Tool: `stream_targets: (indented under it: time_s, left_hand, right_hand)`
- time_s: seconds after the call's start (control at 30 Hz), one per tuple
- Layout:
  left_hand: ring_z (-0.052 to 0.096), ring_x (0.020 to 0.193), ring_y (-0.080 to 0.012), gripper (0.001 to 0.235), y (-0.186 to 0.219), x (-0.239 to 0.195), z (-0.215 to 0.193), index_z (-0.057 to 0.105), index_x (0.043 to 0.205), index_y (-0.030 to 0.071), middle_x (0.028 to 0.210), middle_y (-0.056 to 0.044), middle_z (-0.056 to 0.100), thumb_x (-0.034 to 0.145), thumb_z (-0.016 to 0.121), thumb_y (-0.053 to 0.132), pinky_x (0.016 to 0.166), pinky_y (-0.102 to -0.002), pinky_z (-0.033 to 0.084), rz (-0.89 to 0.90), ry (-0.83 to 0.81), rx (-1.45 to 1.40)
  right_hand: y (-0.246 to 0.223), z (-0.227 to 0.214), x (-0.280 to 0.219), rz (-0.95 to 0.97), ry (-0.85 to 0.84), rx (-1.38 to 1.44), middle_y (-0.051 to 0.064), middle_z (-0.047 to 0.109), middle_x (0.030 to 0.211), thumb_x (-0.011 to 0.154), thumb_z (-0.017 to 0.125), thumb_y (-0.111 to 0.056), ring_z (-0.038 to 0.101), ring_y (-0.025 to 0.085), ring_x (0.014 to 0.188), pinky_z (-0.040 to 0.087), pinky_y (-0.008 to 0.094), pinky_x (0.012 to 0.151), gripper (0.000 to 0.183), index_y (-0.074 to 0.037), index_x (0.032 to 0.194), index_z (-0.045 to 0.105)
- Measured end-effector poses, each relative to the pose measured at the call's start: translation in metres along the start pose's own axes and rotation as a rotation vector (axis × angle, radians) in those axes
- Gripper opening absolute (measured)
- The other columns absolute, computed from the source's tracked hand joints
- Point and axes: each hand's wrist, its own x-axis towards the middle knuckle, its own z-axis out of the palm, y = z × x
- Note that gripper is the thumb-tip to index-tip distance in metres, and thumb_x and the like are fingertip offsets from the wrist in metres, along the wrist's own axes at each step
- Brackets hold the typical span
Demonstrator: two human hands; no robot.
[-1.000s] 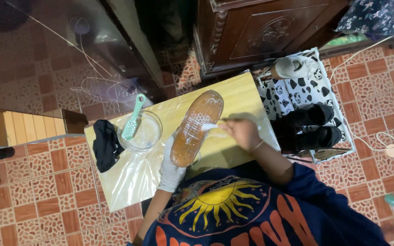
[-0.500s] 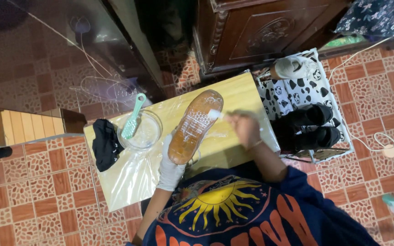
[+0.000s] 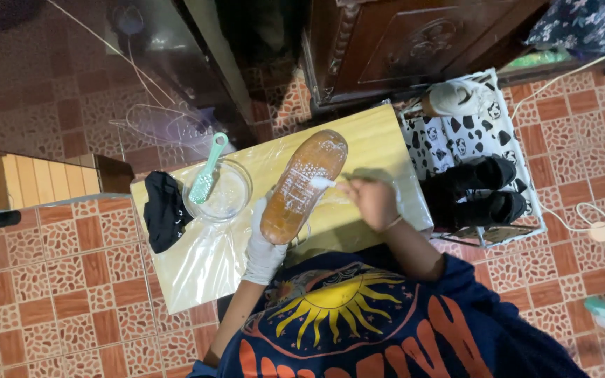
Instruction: The person cleans a white sneaker using a toothbrush and a cleaning solution from a bowl. They scrub the upper, laces, and sole of the shoe while holding it on a plastic-covered table.
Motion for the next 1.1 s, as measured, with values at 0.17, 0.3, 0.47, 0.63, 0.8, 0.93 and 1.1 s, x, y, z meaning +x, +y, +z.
stream_targets:
  time_s: [0.17, 0.3, 0.47, 0.63, 0.8, 0.93, 1.1]
  left_hand:
    - [0.059, 0.124, -0.013, 0.043, -0.018, -0.037, 0.051, 0.056, 0.143, 0.009, 0.138, -0.008, 0.062, 0.103, 0.053, 0.025, 0.111, -0.024, 0.042, 0.091, -0.014, -0.084]
    - [0.057, 0.126, -0.0096, 0.044, -0.017, -0.047, 0.071, 0.054, 0.145, 0.009, 0.139, -0.008, 0.061, 0.103, 0.051, 0.021, 0.112, -0.023, 0.039, 0.153, -0.029, -0.087]
    - [0.069, 0.113, -0.0273, 0.044, -0.008, -0.021, 0.03, 0.061, 0.137, 0.011, 0.133, -0.015, 0.066, 0.103, 0.057, 0.038, 0.103, -0.039, 0.054, 0.051, -0.105, 0.013]
    - [0.071, 0.106, -0.026, 0.04, 0.016, -0.033, 0.024, 0.062, 0.132, 0.005, 0.124, -0.017, 0.07, 0.104, 0.058, 0.033, 0.102, -0.03, 0.054, 0.055, -0.064, 0.044]
    - [0.072, 0.109, -0.0259, 0.039, 0.014, -0.006, -0.006, 0.067, 0.13, 0.011, 0.125, -0.013, 0.07, 0.1, 0.064, 0.037, 0.102, -0.038, 0.056, 0.01, -0.073, -0.031]
    - [0.071, 0.11, -0.0253, 0.039, 0.012, 0.0, -0.011, 0.066, 0.13, 0.012, 0.126, -0.013, 0.07, 0.101, 0.063, 0.037, 0.103, -0.038, 0.055, 0.006, -0.092, -0.033]
    - [0.07, 0.112, -0.0234, 0.038, 0.012, 0.005, -0.023, 0.066, 0.132, 0.013, 0.127, -0.01, 0.07, 0.102, 0.061, 0.036, 0.105, -0.038, 0.053, 0.015, -0.097, -0.039]
  right_hand:
    - [-0.022, 0.066, -0.036, -0.141, -0.079, -0.015, 0.011, 0.075, 0.076, 0.096, 0.052, -0.057, 0.075, 0.036, 0.079, 0.059, 0.047, 0.075, 0.04, -0.025, 0.097, 0.075]
    - [-0.035, 0.081, -0.047, -0.267, -0.055, -0.081, 0.012, 0.076, 0.076, 0.093, 0.057, -0.059, 0.076, 0.035, 0.078, 0.06, 0.046, 0.075, 0.037, -0.026, 0.096, 0.074]
    - [-0.025, 0.02, -0.006, -0.156, 0.098, -0.081, 0.011, 0.073, 0.069, 0.099, 0.055, -0.056, 0.075, 0.034, 0.072, 0.059, 0.045, 0.065, 0.04, -0.023, 0.095, 0.076]
    - [-0.06, 0.062, -0.049, -0.44, 0.103, -0.097, 0.011, 0.074, 0.071, 0.089, 0.065, -0.059, 0.074, 0.034, 0.068, 0.059, 0.046, 0.064, 0.04, -0.02, 0.091, 0.075]
    - [-0.046, -0.018, -0.001, -0.142, 0.044, -0.117, 0.013, 0.076, 0.078, 0.102, 0.051, -0.046, 0.075, 0.035, 0.078, 0.058, 0.049, 0.072, 0.038, -0.017, 0.095, 0.075]
    - [-0.054, 0.002, 0.0, -0.154, 0.012, -0.199, 0.01, 0.073, 0.07, 0.104, 0.04, -0.064, 0.075, 0.033, 0.073, 0.057, 0.044, 0.069, 0.056, -0.019, 0.092, 0.07]
    - [-0.075, 0.037, -0.045, -0.502, 0.135, -0.152, 0.0, 0.069, 0.064, 0.096, 0.059, -0.06, 0.071, 0.022, 0.061, 0.054, 0.032, 0.061, 0.043, -0.022, 0.08, 0.072]
